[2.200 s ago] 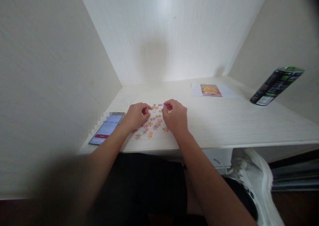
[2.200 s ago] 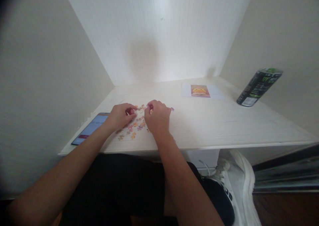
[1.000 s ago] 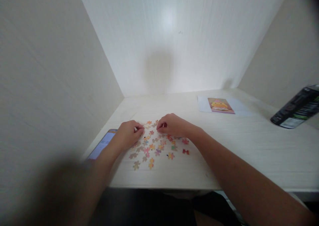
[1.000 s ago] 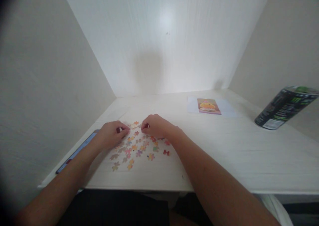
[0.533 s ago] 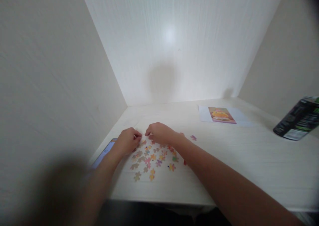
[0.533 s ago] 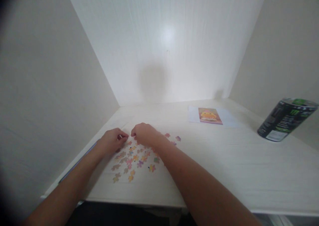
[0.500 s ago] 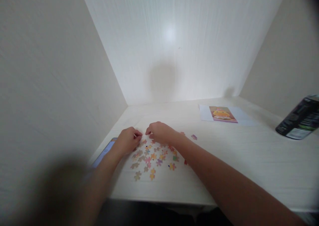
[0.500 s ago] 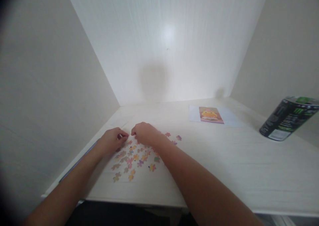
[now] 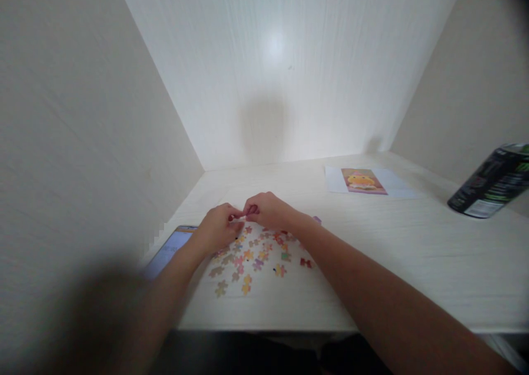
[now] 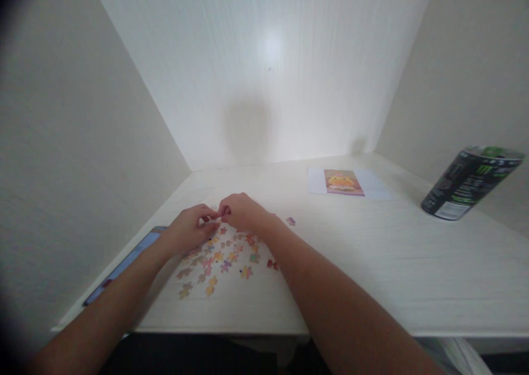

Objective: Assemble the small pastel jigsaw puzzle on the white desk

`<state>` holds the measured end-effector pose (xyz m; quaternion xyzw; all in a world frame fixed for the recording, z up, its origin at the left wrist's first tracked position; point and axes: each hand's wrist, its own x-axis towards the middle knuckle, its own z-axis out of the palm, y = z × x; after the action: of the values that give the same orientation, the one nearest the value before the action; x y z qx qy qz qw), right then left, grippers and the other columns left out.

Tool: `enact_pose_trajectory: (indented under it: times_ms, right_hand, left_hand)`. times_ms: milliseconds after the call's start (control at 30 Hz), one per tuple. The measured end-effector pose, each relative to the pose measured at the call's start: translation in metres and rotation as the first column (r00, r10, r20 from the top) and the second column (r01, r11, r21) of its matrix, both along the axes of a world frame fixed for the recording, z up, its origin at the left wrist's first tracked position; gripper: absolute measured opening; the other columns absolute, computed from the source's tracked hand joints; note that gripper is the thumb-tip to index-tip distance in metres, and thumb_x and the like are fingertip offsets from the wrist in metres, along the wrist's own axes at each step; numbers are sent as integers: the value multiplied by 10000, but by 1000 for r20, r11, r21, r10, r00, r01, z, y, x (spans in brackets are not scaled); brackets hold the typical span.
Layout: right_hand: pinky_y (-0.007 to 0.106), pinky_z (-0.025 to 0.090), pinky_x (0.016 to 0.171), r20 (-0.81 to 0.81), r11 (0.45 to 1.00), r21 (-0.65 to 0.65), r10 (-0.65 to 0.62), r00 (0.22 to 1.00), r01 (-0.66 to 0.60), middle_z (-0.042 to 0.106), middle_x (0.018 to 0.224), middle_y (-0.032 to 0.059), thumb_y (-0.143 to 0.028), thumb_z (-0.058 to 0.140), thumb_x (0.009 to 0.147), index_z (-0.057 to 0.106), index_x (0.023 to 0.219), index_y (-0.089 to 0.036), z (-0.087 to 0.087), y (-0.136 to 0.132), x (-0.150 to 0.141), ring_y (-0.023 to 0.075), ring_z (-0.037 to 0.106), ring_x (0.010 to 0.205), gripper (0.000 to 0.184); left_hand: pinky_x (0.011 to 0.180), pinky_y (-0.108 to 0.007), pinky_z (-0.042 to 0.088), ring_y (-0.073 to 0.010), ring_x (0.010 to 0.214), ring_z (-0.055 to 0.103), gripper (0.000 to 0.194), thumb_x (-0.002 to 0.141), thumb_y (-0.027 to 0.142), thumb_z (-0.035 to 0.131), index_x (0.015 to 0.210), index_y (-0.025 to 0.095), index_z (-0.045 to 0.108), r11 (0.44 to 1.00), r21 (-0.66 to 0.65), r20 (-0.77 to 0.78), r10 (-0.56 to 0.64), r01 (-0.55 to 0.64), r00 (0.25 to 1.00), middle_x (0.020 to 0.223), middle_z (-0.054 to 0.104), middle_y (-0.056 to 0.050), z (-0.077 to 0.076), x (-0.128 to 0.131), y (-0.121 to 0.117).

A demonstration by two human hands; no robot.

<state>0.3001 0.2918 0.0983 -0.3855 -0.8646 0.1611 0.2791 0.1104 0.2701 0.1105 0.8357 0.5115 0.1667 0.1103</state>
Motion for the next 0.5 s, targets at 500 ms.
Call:
enact_pose_trajectory:
  times_ms: [500]
  right_hand:
    - [245,464,813,-18,993,84,-81,997,82,754,962,59,-170,581,840,755,966,-178,0,1,2,138,654,838,215]
  left_hand:
    - [711,-281,432,-138,749,588,162,902,193,570,964,219,718,998,-48,63,53,-50,997,858,670,39,-1,-12,-6]
